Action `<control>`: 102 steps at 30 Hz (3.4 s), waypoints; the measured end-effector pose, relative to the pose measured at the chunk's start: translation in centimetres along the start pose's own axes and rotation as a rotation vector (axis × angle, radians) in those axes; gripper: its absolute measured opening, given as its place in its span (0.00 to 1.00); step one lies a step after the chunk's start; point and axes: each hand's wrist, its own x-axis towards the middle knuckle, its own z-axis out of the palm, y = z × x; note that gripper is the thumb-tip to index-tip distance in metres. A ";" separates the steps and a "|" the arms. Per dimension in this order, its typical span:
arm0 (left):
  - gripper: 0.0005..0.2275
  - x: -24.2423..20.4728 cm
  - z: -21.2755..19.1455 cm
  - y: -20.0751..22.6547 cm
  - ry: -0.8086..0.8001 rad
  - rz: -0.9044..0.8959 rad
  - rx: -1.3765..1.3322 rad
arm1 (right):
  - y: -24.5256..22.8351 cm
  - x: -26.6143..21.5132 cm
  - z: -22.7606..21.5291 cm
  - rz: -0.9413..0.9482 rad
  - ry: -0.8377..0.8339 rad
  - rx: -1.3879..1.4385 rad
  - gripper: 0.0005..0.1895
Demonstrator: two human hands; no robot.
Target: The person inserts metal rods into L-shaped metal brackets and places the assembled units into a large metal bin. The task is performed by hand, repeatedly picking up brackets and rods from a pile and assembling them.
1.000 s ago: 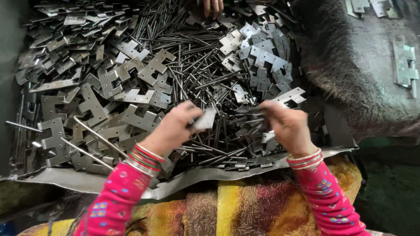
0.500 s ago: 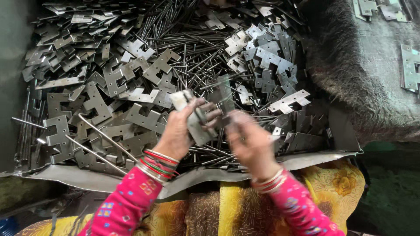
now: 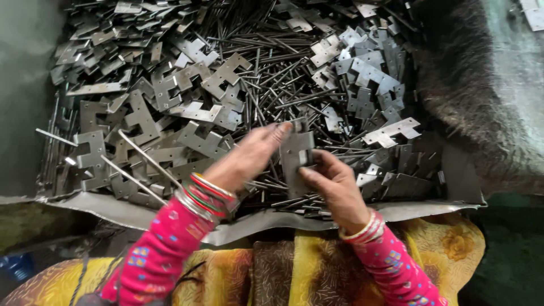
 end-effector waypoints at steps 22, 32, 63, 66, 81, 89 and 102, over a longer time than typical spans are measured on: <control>0.27 1.0 -5.8 -5.2 0.030 0.145 1.495 | -13.4 7.6 -24.6 -0.939 0.873 -1.193 0.13; 0.30 0.9 -6.0 -3.0 0.025 0.132 1.497 | -14.5 8.4 -33.6 -0.549 1.272 -1.576 0.25; 0.07 -1.4 4.4 -2.5 -0.009 0.584 1.047 | -7.9 -0.4 -9.6 -0.291 0.166 -1.548 0.21; 0.02 -1.7 5.3 -2.6 -0.041 0.528 1.224 | -7.1 0.1 -9.2 -0.310 0.095 -1.837 0.21; 0.11 -1.9 -6.5 2.6 0.117 0.097 -0.745 | -5.8 2.7 -7.8 -0.585 -0.167 -1.818 0.19; 0.18 2.1 -2.5 -1.8 0.028 -0.017 -0.936 | -6.8 1.6 -5.5 -0.350 0.207 -1.073 0.11; 0.20 1.6 2.0 -3.5 -0.010 -0.114 -1.078 | -4.7 1.0 4.0 -0.573 0.156 -0.807 0.07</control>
